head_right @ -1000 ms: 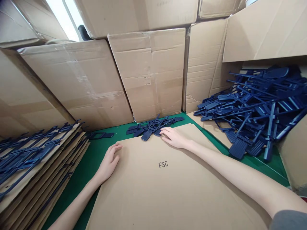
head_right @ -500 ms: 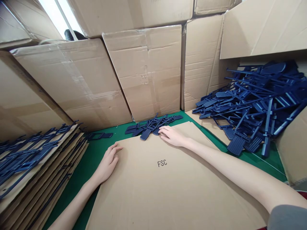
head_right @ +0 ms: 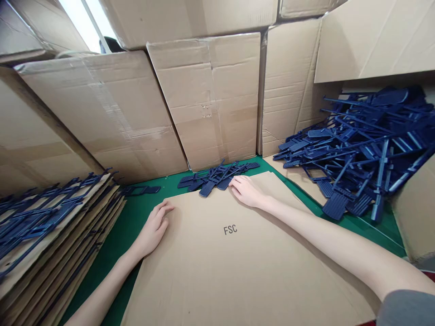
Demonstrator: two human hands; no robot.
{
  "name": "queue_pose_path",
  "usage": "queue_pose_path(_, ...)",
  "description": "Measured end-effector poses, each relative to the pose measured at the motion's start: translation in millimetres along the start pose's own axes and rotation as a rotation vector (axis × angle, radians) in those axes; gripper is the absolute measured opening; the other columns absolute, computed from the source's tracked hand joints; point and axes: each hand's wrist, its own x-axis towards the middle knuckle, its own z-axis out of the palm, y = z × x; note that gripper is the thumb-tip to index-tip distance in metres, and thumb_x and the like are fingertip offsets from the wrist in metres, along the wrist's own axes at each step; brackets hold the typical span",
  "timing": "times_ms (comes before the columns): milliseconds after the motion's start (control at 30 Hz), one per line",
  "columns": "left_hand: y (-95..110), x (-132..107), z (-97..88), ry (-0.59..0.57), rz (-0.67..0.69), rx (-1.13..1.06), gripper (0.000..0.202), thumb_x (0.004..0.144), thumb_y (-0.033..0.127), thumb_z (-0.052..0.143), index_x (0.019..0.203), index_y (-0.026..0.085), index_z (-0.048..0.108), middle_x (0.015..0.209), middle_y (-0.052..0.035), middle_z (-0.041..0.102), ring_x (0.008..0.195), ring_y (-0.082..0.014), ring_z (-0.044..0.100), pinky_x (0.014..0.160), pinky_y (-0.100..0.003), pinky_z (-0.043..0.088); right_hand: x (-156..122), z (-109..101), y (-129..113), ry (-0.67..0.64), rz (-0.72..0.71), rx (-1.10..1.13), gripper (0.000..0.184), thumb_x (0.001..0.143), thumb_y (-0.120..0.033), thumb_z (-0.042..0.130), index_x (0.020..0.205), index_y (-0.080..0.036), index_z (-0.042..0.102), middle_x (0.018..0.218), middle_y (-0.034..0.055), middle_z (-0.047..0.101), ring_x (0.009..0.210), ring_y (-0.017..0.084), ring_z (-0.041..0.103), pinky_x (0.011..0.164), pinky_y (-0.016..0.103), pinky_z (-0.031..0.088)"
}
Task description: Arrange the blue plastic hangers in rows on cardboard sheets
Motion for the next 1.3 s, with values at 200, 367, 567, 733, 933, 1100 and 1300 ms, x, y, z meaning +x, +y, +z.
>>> queue_pose_path(200,1,0,-0.2,0.008,0.003,0.012,0.032,0.089,0.018,0.034,0.115,0.019,0.052,0.142,-0.0126,0.039,0.136,-0.0268,0.032,0.109,-0.051,0.03,-1,7,6,-0.07,-0.073,0.117,0.031,0.093,-0.017,0.036,0.115,-0.017,0.059,0.129,0.0113,0.056,0.134,0.025,0.036,0.107,0.048,0.036)
queue_pose_path(367,2,0,0.7,0.001,0.001,0.027,0.032,0.088,0.016,0.033,0.114,0.018,0.052,0.14,-0.0125,0.04,0.136,-0.0267,0.03,0.11,-0.05,0.029,-1,4,5,-0.127,-0.087,0.16,0.034,0.092,-0.015,0.036,0.116,-0.018,0.059,0.131,0.0085,0.056,0.133,0.024,0.037,0.107,0.048,0.037)
queue_pose_path(567,1,0,2.4,0.003,-0.006,0.015,0.033,0.087,0.015,0.034,0.115,0.018,0.051,0.141,-0.0125,0.039,0.137,-0.027,0.03,0.109,-0.05,0.03,-1,4,5,-0.121,-0.077,0.182,0.032,0.092,-0.016,0.037,0.114,-0.018,0.061,0.129,0.0096,0.057,0.13,0.024,0.043,0.106,0.048,0.039)
queue_pose_path(733,1,-1,1.7,0.001,-0.005,0.015,0.033,0.088,0.016,0.034,0.116,0.019,0.051,0.141,-0.0123,0.039,0.137,-0.0269,0.03,0.109,-0.05,0.029,-2,6,5,-0.111,-0.061,0.193,0.031,0.092,-0.017,0.038,0.114,-0.019,0.06,0.128,0.0091,0.058,0.13,0.023,0.042,0.106,0.047,0.039)
queue_pose_path(933,3,-2,2.5,0.005,-0.015,0.024,0.033,0.089,0.015,0.032,0.116,0.017,0.052,0.141,-0.0138,0.039,0.136,-0.0272,0.031,0.109,-0.05,0.03,0,0,3,-0.12,-0.088,0.133,0.032,0.094,-0.021,0.036,0.12,-0.019,0.054,0.133,0.0117,0.052,0.127,0.023,0.044,0.104,0.045,0.039)
queue_pose_path(1100,2,-3,4.7,-0.005,-0.039,0.016,0.034,0.089,0.015,0.032,0.116,0.017,0.052,0.143,-0.014,0.037,0.137,-0.0272,0.029,0.11,-0.049,0.029,19,-10,10,-0.16,-0.099,-0.134,0.035,0.09,-0.011,0.036,0.121,-0.016,0.052,0.132,0.0133,0.051,0.12,0.026,0.048,0.097,0.044,0.04)
queue_pose_path(1300,1,-3,5.3,0.011,-0.031,0.015,0.033,0.087,0.014,0.035,0.115,0.018,0.053,0.142,-0.0125,0.04,0.138,-0.0264,0.029,0.11,-0.048,0.03,47,-14,24,-0.222,-0.084,-0.384,0.022,0.084,-0.014,0.054,0.106,-0.017,0.058,0.106,0.0108,0.058,0.098,0.026,0.054,0.081,0.037,0.041)
